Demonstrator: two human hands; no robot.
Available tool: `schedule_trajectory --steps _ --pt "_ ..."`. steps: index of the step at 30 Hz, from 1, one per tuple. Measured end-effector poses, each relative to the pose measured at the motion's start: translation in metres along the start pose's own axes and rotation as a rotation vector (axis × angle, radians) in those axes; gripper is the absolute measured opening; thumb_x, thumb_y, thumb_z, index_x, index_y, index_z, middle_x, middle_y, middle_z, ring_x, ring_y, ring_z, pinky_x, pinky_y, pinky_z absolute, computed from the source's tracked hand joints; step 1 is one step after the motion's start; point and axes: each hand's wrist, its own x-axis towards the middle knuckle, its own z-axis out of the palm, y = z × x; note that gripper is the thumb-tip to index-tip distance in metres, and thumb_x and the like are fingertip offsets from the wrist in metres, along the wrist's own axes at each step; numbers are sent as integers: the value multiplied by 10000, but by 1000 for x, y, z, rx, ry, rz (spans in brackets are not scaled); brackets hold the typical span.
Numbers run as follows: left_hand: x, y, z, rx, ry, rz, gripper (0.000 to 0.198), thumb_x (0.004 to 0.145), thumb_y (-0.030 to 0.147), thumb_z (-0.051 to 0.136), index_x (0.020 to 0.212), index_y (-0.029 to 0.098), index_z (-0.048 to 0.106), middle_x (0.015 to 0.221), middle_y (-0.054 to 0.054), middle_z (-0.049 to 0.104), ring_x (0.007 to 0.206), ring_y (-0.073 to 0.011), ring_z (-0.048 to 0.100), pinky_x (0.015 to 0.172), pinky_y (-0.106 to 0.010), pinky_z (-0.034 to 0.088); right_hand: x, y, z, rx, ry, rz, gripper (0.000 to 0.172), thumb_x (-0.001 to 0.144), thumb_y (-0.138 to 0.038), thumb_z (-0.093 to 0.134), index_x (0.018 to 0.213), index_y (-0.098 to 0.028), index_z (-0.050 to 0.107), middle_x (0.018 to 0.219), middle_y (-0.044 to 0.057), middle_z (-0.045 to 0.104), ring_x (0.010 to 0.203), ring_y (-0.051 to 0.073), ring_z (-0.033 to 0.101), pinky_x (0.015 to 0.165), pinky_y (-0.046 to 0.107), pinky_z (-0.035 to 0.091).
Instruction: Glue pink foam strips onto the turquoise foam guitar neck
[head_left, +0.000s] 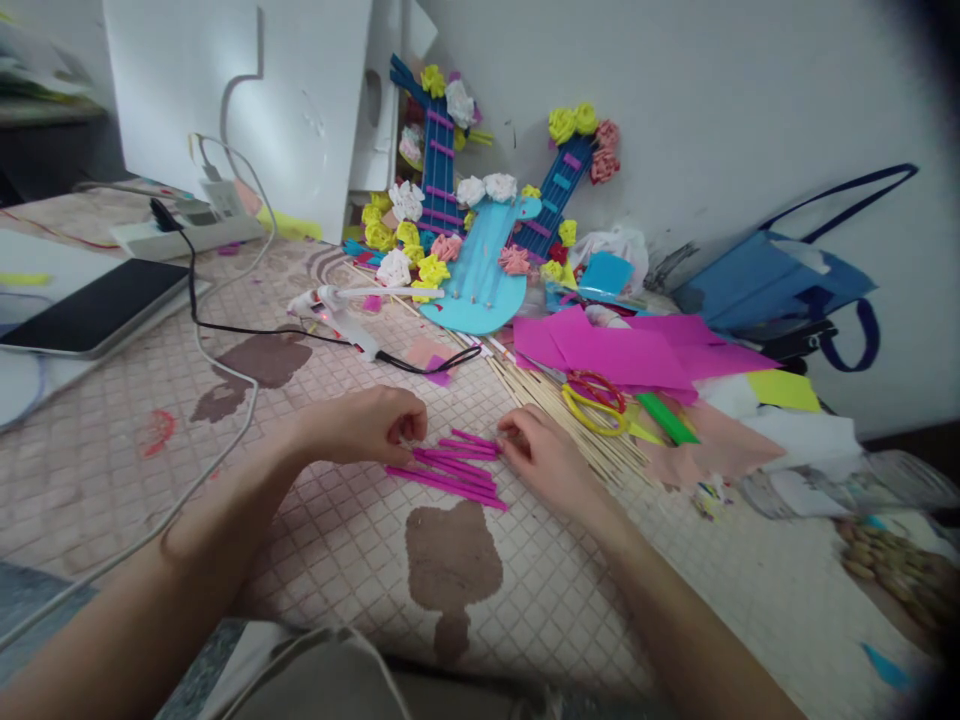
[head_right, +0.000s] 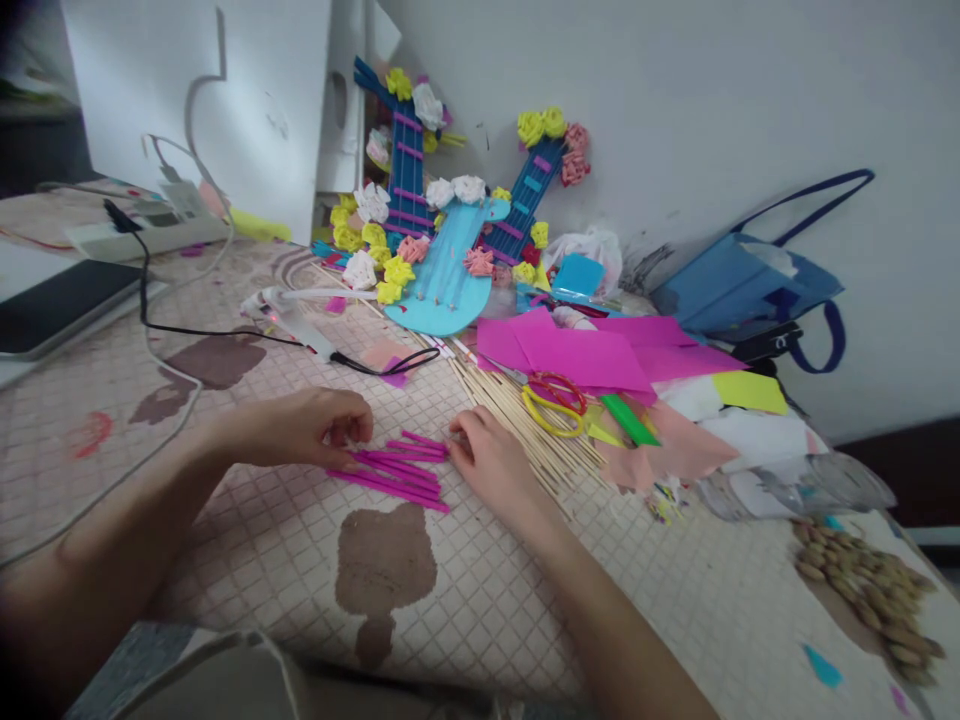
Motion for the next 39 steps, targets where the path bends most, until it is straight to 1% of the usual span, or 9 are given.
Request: schedule_trajectory --steps 3,6,10,13,15,21,28,33,39 --pt "0 0 2 2 -7 0 226 645 233 672 850 160 610 741 -1 604 673 -133 552 581 -213 400 1 -5 3 71 -44 -44 114 842 -90 501 859 -186 561 891 29 585 839 148 564 754 279 431" --pt "1 -1 3 -18 20 -8 185 709 276 629 850 159 601 717 1 602 649 -129 549 573 -216 395 1 -11 4 161 -32 -89 122 853 -97 491 869 -191 567 877 24 593 823 143 558 733 265 427" --pt "3 -1 1 45 191 13 188 830 291 475 760 155 584 691 -10 597 617 -124 524 575 -234 375 1 -5 1 186 82 -25 116 873 -137 474 876 -195 574 858 26 605 805 153 556 703 267 414" --pt "6 -2 1 75 291 18 213 846 251 432 722 151 573 670 -12 586 605 -120 511 578 -240 366 0 1 -1 193 75 12 122 882 -157 465 873 -190 582 825 20 609 773 150 554 681 264 408" --pt "7 -2 3 38 277 28 186 831 265 468 747 152 589 681 -13 596 613 -121 523 578 -236 376 0 1 0 189 34 7 115 883 -174 473 876 -189 587 830 21 610 774 149 554 691 269 414" --pt "11 2 15 -67 91 95 156 687 247 632 813 157 620 706 -1 593 633 -120 532 550 -210 391 -1 -13 4 230 -27 -54 109 865 -156 502 894 -189 601 860 29 619 807 151 564 734 281 430" --pt "8 -2 10 -94 121 77 144 740 201 531 854 154 606 711 -7 603 623 -114 535 558 -209 392 0 -4 6 304 42 75 149 902 -234 462 900 -188 604 769 7 596 663 131 527 604 246 403" --pt "8 -3 7 -65 178 72 145 811 228 472 774 166 598 701 -9 608 629 -121 531 585 -219 384 1 -5 9 328 45 69 160 901 -268 480 891 -187 617 779 14 602 686 136 540 620 250 414" --pt "12 -9 10 -108 230 51 190 854 263 461 749 171 590 670 -2 590 617 -125 518 586 -222 377 -1 -2 17 454 103 164 213 918 -320 442 895 -192 611 704 5 575 596 130 512 540 243 406"
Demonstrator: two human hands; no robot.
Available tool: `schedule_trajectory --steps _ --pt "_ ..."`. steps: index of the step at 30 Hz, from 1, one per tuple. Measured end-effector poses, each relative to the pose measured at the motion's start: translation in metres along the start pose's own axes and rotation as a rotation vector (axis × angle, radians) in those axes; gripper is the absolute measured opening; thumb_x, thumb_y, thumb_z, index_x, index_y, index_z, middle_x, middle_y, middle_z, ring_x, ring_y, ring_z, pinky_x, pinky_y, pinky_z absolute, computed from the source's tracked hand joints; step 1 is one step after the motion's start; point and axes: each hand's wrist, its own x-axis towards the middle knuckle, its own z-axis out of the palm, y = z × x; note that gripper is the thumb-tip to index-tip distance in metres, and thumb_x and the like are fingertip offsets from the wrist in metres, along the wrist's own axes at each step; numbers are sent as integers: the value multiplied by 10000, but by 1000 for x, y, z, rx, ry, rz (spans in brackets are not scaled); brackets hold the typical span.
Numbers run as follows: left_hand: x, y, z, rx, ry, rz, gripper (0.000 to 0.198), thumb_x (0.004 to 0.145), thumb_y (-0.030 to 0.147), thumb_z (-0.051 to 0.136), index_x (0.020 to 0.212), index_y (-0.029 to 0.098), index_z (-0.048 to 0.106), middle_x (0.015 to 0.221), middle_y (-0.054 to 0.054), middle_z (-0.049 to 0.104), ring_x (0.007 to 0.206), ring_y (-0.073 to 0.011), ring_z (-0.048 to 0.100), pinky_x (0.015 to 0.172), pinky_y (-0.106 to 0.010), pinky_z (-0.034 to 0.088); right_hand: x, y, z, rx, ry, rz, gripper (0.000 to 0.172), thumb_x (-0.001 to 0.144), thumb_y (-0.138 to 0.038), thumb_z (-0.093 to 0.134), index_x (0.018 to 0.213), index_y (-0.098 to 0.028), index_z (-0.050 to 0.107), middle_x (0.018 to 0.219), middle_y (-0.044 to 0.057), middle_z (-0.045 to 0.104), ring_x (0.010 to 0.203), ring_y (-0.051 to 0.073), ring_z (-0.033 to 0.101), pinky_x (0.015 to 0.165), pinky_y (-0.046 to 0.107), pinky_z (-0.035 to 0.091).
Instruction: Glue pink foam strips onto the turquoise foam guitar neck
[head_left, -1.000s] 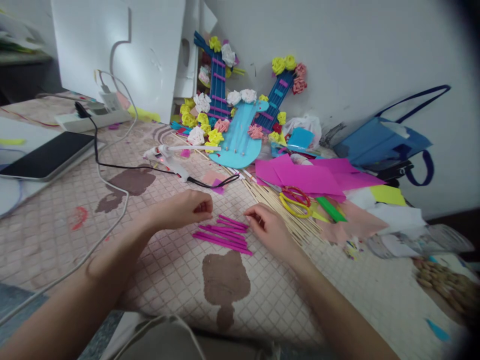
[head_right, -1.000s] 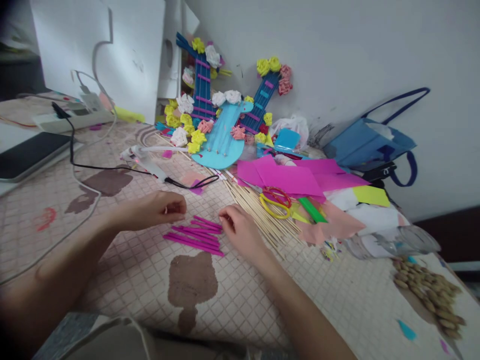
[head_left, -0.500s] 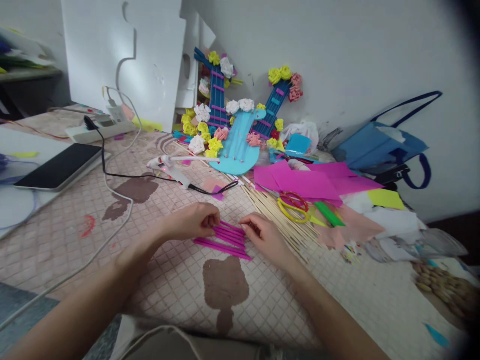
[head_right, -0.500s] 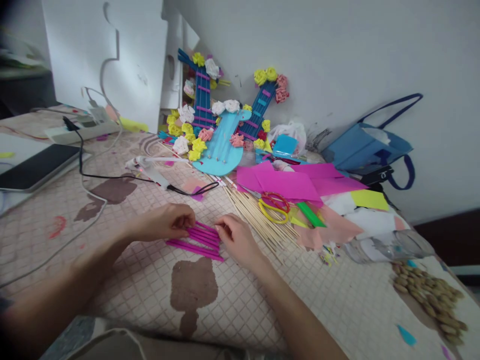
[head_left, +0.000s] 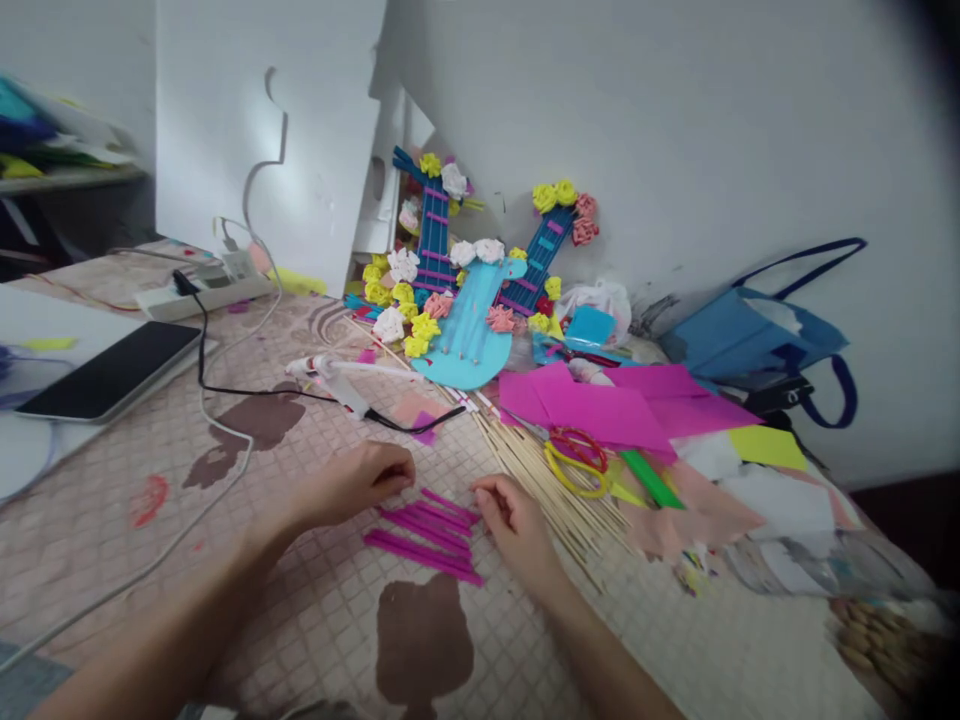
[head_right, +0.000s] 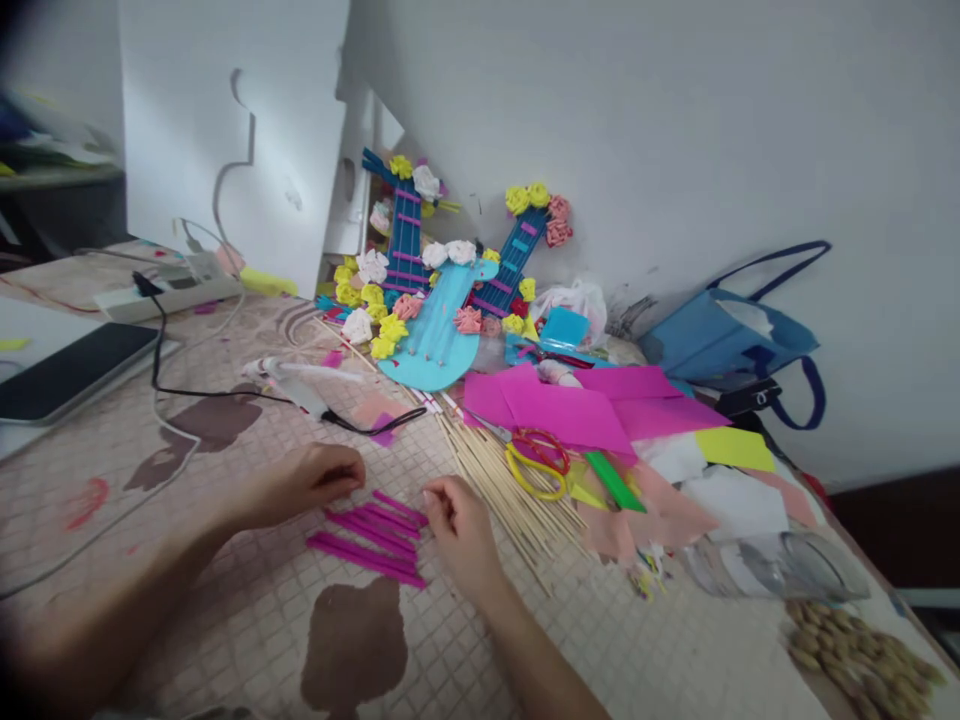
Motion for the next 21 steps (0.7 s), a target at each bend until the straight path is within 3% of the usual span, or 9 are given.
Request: schedule_trajectory --steps 8,17,21 --pt "3 -14 -6 65 26 -98 478 892 484 431 542 158 447 500 34 407 479 -79 349 477 -224 249 4 4 2 -10 -44 36 206 905 -309 447 828 -202 605 729 22 598 648 156 549 579 268 420" --pt "2 -7 0 137 167 -154 451 910 411 410 534 163 400 491 42 350 468 -77 325 483 -248 213 3 9 8 -65 -11 27 222 925 -283 413 806 -199 580 743 35 603 690 171 565 627 281 421" --pt "1 -1 6 80 201 -129 352 892 356 462 600 163 498 545 34 453 515 -87 397 512 -236 260 9 9 7 -93 25 -13 191 911 -255 446 788 -194 578 723 22 598 676 156 556 618 259 406"
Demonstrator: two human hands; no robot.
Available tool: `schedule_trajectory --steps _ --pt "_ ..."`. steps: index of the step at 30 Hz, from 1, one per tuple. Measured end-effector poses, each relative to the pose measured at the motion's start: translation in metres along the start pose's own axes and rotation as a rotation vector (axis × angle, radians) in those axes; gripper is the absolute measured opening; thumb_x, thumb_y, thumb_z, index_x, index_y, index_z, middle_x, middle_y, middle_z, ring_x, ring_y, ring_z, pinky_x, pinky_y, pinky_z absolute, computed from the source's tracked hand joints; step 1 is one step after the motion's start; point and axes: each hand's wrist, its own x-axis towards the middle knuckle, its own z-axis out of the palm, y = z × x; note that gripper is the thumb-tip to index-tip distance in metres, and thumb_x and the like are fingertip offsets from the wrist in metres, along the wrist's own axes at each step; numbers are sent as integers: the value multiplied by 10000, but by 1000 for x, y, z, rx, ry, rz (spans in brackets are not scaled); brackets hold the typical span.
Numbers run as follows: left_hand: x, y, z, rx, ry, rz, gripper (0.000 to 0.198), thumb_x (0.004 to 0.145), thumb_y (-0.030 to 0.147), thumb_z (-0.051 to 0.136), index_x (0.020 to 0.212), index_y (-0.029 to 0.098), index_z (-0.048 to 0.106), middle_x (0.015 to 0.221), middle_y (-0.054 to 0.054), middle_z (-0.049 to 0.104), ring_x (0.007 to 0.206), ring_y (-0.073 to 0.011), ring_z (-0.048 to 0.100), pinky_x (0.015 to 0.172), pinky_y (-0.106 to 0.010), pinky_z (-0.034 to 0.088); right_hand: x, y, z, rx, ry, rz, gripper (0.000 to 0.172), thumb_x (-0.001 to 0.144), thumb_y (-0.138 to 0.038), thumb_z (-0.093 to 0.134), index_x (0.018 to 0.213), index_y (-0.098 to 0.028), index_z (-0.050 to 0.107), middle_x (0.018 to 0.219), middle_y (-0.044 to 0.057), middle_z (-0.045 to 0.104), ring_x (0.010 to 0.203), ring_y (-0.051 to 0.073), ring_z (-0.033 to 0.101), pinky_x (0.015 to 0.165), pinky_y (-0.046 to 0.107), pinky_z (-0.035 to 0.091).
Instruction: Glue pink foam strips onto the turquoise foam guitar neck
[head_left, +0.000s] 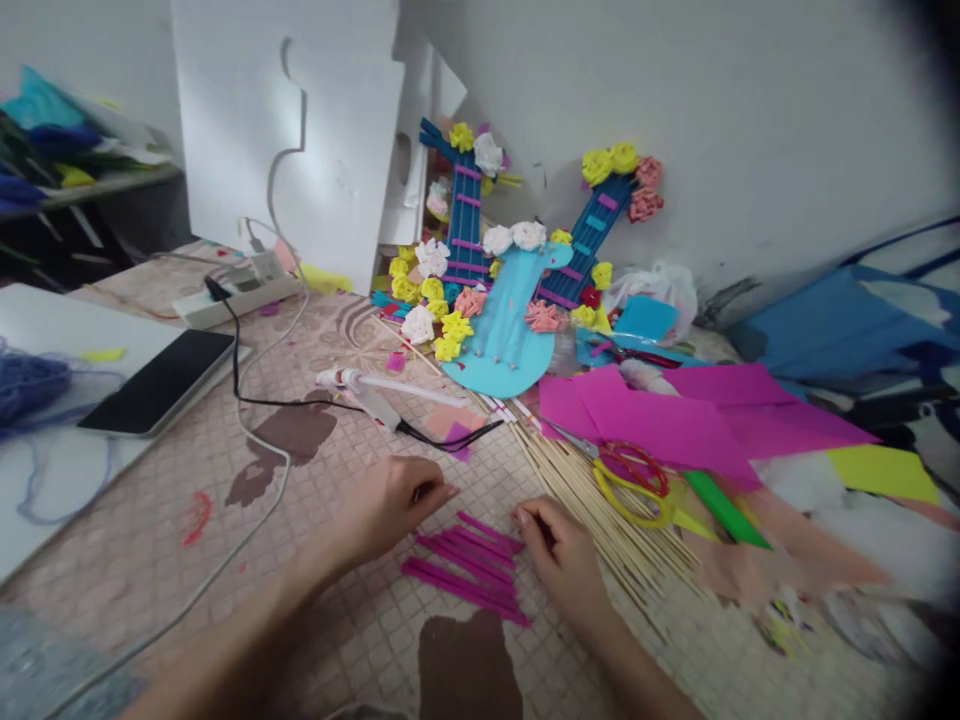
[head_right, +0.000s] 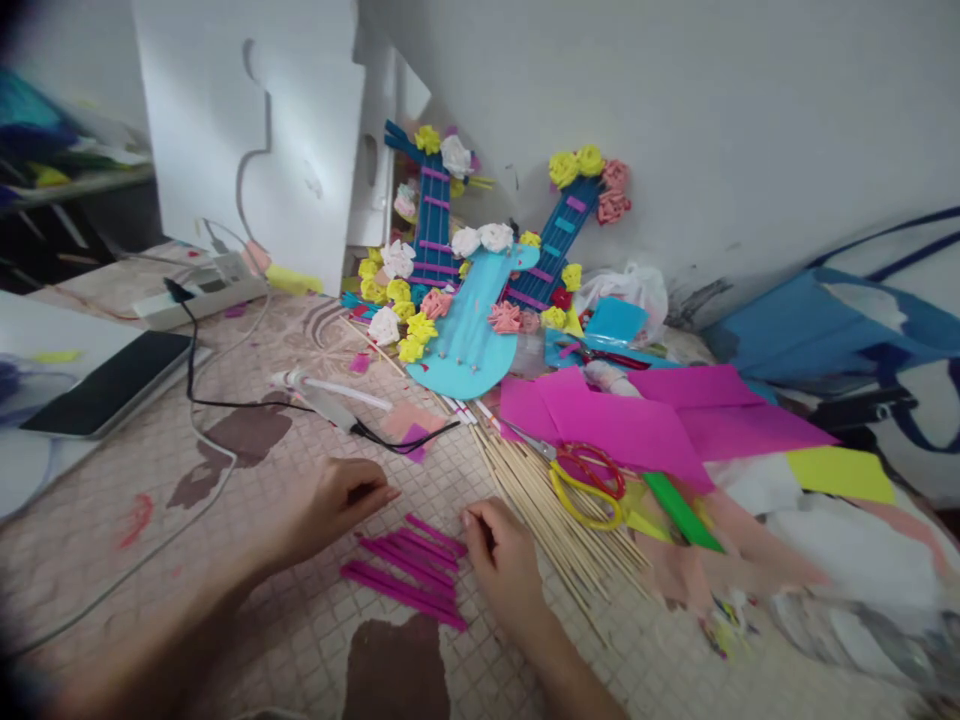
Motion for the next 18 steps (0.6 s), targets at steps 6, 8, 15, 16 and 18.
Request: schedule_trajectory --steps 6,8,15,16,18 --pt "-4 -2 2 -46 -129 -100 198 856 350 505 784 178 571 640 11 590 571 -124 512 527 -227 319 3 -1 -1 -29 36 -59 165 896 -199 464 765 -191 564 693 4 553 652 134 525 612 239 382" --pt "-5 -3 -1 -3 -184 -114 231 861 369 483 751 177 551 622 7 590 557 -134 516 514 -233 310 2 -1 -1 -29 39 -64 157 897 -197 465 778 -191 567 706 5 558 666 135 525 621 241 380" --pt "-5 3 -12 75 -194 -177 294 874 378 419 665 186 494 532 7 574 514 -146 527 508 -240 315 0 2 2 -30 40 -70 153 884 -200 477 758 -187 562 700 -1 560 658 133 513 615 242 363" --pt "-5 2 -12 69 -196 -172 295 873 375 419 657 187 492 524 8 574 512 -145 529 511 -240 319 0 2 2 -31 43 -72 153 882 -200 478 754 -186 561 697 -3 559 655 132 510 612 242 360" --pt "-4 1 -12 51 -191 -157 296 869 372 421 649 187 493 519 8 580 509 -144 534 514 -239 326 1 3 2 -30 42 -82 159 879 -200 478 743 -184 559 691 -4 556 648 131 503 607 242 354"
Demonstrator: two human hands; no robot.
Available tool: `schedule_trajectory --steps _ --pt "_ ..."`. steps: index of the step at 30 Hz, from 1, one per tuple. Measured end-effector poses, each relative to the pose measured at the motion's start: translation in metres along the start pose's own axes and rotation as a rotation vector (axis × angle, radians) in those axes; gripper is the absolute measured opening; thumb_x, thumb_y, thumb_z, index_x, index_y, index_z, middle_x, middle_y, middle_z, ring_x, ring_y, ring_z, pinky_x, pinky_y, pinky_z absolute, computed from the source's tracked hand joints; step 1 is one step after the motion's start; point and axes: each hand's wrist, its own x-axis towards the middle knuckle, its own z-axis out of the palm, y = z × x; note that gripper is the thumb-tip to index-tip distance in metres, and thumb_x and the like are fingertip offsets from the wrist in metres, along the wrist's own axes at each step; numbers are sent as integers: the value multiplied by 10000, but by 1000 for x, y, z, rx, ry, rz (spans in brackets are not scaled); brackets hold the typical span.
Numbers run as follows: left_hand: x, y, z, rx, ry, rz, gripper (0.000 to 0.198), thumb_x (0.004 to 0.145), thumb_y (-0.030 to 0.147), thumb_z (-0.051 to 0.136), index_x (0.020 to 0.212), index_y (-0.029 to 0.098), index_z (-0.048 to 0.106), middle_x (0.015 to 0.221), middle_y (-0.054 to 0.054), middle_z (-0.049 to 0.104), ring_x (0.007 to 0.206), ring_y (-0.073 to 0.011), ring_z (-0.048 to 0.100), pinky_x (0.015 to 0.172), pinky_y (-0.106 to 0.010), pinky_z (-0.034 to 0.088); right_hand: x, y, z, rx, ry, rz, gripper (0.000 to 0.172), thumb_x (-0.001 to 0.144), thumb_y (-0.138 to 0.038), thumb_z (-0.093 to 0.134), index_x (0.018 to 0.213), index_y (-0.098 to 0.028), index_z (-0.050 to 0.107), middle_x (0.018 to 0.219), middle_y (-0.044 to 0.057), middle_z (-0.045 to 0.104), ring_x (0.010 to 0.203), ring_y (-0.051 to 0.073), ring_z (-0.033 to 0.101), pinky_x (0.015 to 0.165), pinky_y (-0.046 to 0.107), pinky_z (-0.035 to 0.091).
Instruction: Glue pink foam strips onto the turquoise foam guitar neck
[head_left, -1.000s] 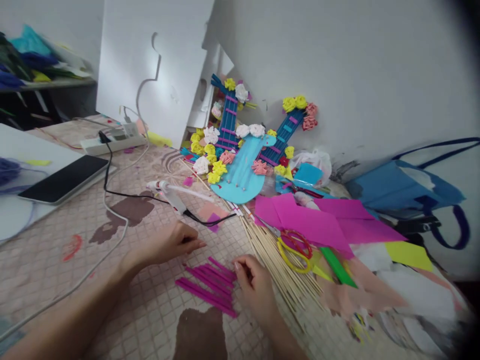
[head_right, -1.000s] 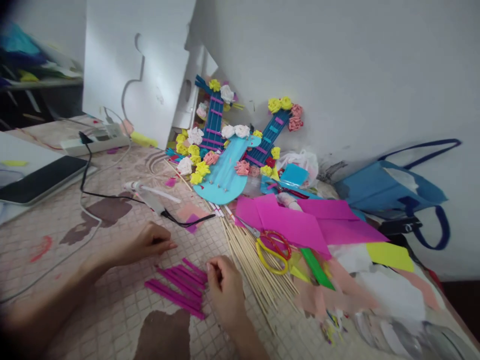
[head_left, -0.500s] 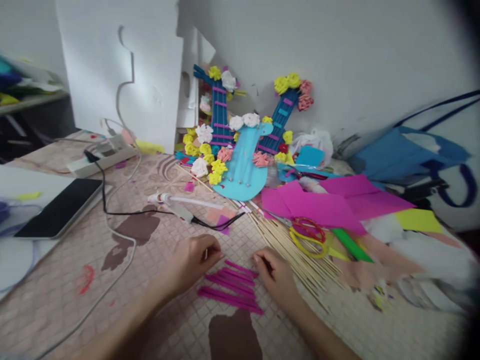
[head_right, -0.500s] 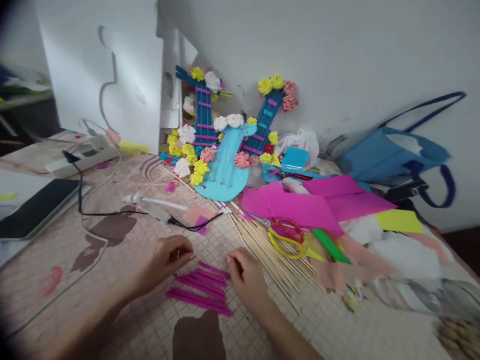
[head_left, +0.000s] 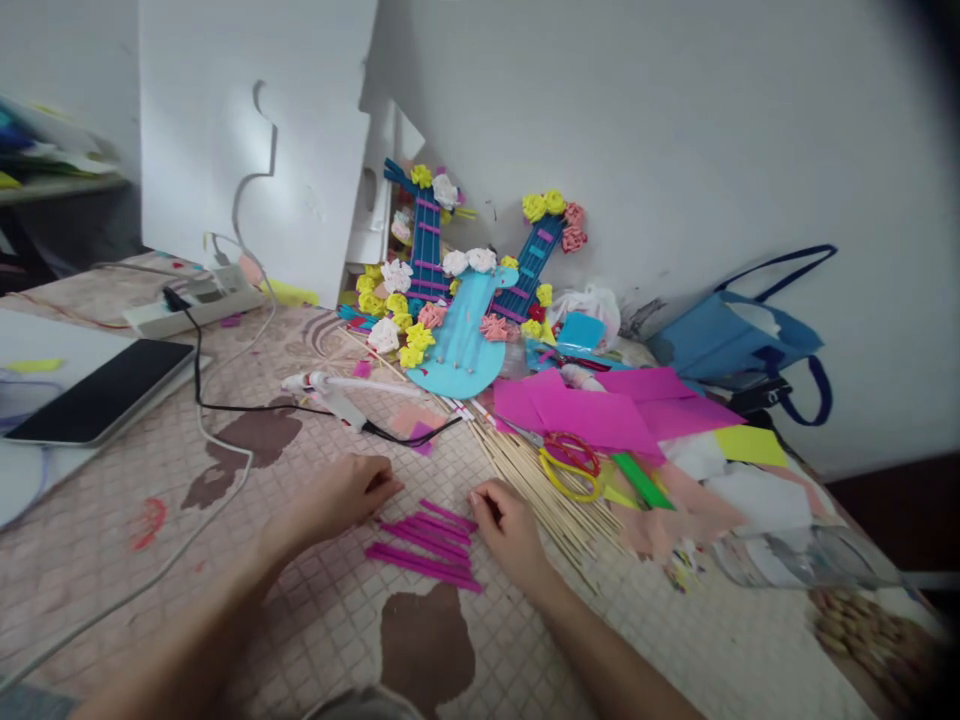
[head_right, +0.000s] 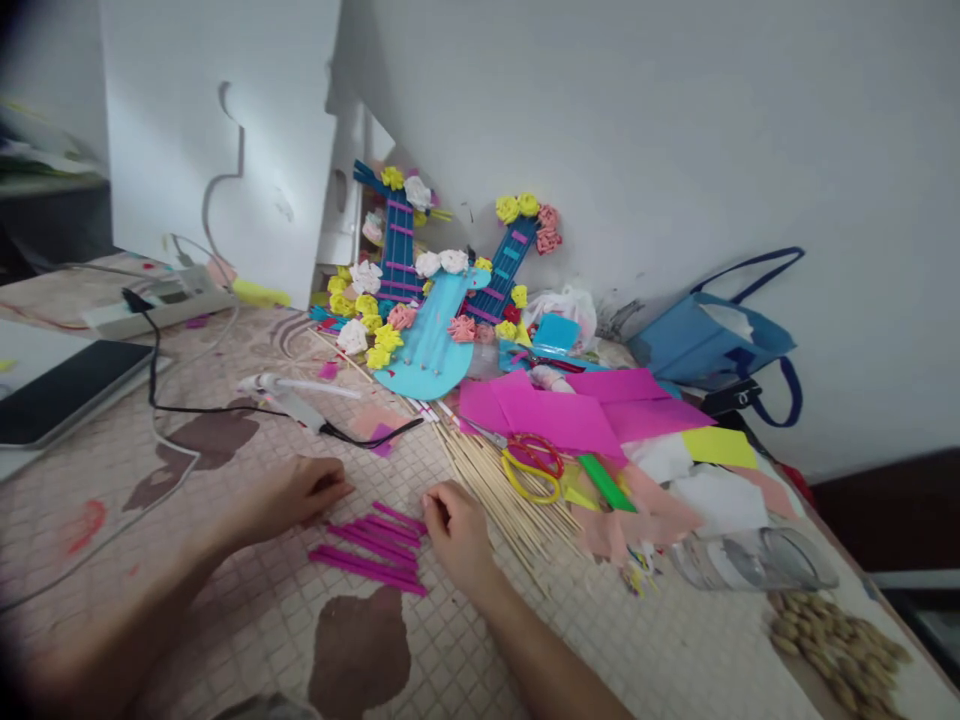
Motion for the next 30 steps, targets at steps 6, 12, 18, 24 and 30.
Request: schedule_trajectory --steps 6,12,18,24,30 --pt "1 -4 0 -19 24 16 280 836 345 437 609 189 485 532 8 602 497 -136 542 495 -231 321 0 4 3 23 -3 11 204 889 -229 457 722 -179 563 649 -6 537 621 136 492 583 246 338" --pt "2 -3 -1 -50 0 6 262 831 341 421 620 193 467 515 10 604 448 -131 547 480 -227 334 0 8 6 30 -4 17 225 887 -256 455 696 -179 544 640 -6 529 614 139 491 575 245 332" --pt "1 -5 0 -59 1 15 274 829 345 424 603 193 448 515 5 605 450 -129 553 476 -222 343 0 8 6 31 -7 23 255 898 -297 447 688 -179 533 635 -5 522 614 141 490 579 244 342" --pt "-2 -3 -3 -44 20 46 250 795 333 480 591 188 486 518 4 590 502 -135 530 501 -232 327 0 8 6 17 -22 10 259 902 -304 438 710 -175 553 642 -4 527 617 141 495 582 244 352" --pt "-7 0 -6 -46 46 93 192 771 315 516 628 188 523 560 12 594 529 -130 510 511 -231 314 0 9 3 23 -26 -22 226 892 -275 452 727 -179 571 651 0 546 614 144 509 571 245 371"
